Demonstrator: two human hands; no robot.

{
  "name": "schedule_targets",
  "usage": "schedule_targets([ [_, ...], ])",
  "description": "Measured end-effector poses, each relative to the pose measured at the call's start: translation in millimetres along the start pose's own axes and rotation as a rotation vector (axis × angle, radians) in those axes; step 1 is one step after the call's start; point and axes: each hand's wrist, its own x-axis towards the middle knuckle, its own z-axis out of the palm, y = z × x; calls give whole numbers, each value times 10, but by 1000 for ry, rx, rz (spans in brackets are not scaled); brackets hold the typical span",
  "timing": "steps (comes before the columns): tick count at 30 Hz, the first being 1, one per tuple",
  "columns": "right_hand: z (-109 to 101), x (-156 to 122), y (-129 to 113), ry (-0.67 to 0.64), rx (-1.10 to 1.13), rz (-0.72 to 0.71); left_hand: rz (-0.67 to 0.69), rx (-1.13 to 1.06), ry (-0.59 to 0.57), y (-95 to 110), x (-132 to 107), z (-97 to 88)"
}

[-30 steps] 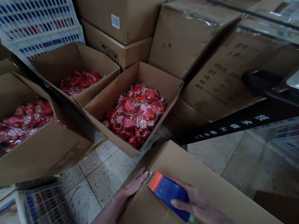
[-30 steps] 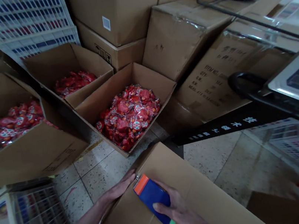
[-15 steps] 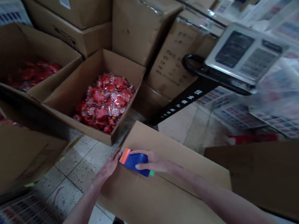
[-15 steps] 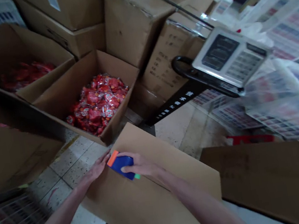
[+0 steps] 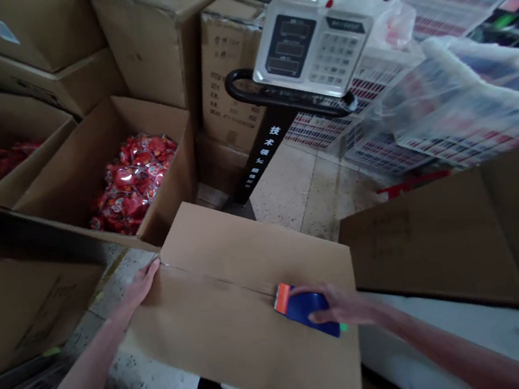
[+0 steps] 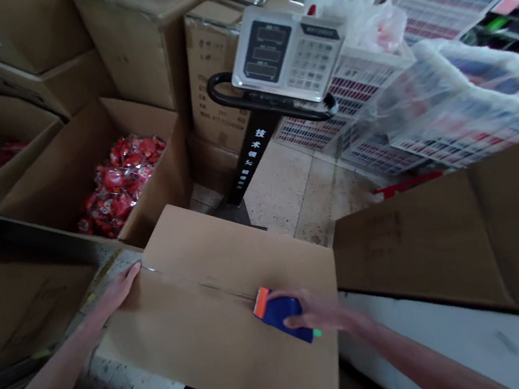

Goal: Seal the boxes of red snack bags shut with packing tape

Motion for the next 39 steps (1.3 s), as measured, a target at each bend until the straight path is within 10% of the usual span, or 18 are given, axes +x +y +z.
schedule_targets([
  [5,-18,72,30,23,46,-112,127,135,167,621,-173,298],
  [10,-17,117,24,21,74,-163,479,243,88,1810,-503,1621],
  [13,-64,143,131,-5,71,-187,541,281,52,2165,-591,2182],
  [23,-495,-1011,1119,43,5,14,584,473,135,2203,-537,2216],
  [32,-593,-1016,1402,70,-8,-99,609,463,13,3039,-1071,3330],
  [39,-907,-1840,2374,95,-12,-12,604,559,63,3115,-1074,3341],
])
